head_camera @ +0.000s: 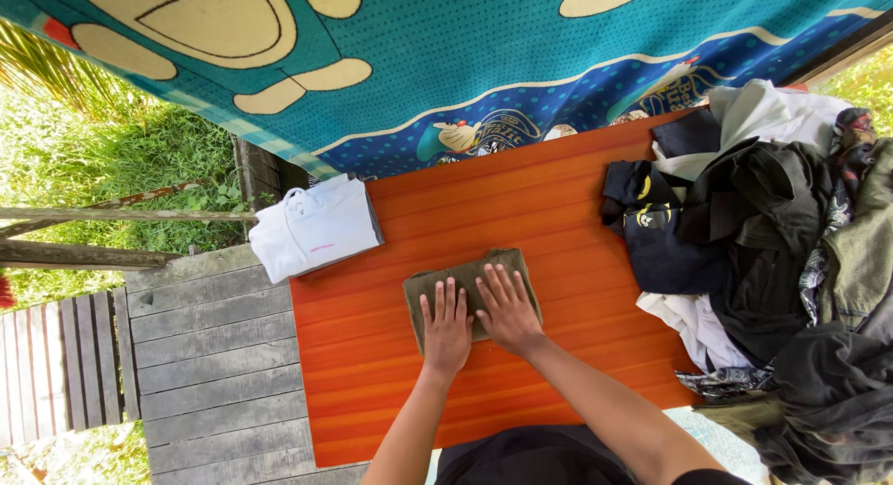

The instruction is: The person picks up clothing items from a pile, spreads them out on a table, and folds them into flat rectangles.

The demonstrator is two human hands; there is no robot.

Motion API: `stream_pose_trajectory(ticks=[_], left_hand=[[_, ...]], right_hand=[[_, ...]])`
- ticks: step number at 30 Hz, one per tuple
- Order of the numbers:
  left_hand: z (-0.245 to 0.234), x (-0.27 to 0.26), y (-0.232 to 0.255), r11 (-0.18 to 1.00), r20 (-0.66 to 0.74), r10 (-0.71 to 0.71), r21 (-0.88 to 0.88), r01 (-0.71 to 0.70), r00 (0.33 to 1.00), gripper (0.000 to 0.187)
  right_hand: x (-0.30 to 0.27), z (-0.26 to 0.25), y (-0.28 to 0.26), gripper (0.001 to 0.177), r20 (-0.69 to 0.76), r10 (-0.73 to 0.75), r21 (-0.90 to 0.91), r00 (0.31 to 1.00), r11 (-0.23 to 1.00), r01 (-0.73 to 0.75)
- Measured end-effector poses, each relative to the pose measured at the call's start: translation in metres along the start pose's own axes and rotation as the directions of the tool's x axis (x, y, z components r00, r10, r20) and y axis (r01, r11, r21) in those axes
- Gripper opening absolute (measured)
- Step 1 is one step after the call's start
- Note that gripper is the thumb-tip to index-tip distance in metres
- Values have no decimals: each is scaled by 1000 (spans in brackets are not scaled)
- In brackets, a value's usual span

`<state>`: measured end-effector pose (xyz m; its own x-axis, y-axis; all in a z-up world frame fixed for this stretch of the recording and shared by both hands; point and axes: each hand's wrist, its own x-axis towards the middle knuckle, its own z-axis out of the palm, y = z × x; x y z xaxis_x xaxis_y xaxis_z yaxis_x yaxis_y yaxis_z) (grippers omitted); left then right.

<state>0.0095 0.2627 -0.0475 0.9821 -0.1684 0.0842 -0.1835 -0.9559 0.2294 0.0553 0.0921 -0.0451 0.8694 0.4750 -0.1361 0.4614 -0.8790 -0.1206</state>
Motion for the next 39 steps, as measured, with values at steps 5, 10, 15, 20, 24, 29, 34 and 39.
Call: stream_pose_trajectory(ticks=[5, 10, 15, 20, 24, 29, 34, 39], left_hand=[[5, 17, -17, 995, 110, -99, 30, 96, 989, 72], [11, 19, -29, 950, 233, -254, -120, 287, 939, 98], [29, 13, -45, 959, 297, -185, -155, 238, 937, 91], [21, -6, -42, 959, 125, -176, -201, 199, 976, 80], [-5, -23, -16, 644, 159, -629, -442, 624, 761, 69], [3, -25, -35, 254, 433, -766, -475, 843, 475, 47], [32, -27, -69, -146, 788, -475, -509, 848, 391, 43], [18, -43, -44, -330, 750, -411, -653, 682, 518, 37]], right_hand=[[16, 3, 6, 84, 72, 66, 0, 995, 998, -66], [15, -6, 15, 104, 287, 215, -5, 933, 975, -223], [12, -8, 14, 104, 303, 208, -17, 930, 977, -213], [13, -11, 18, 104, 302, 188, -19, 935, 981, -191], [13, -19, 17, 103, 387, 197, -37, 901, 980, -198], [1, -27, 13, 102, 402, 217, -64, 890, 976, -210], [-7, -36, 12, 96, 397, 253, -61, 882, 966, -250], [-11, -54, -22, 76, 379, 225, 163, 897, 938, -305]])
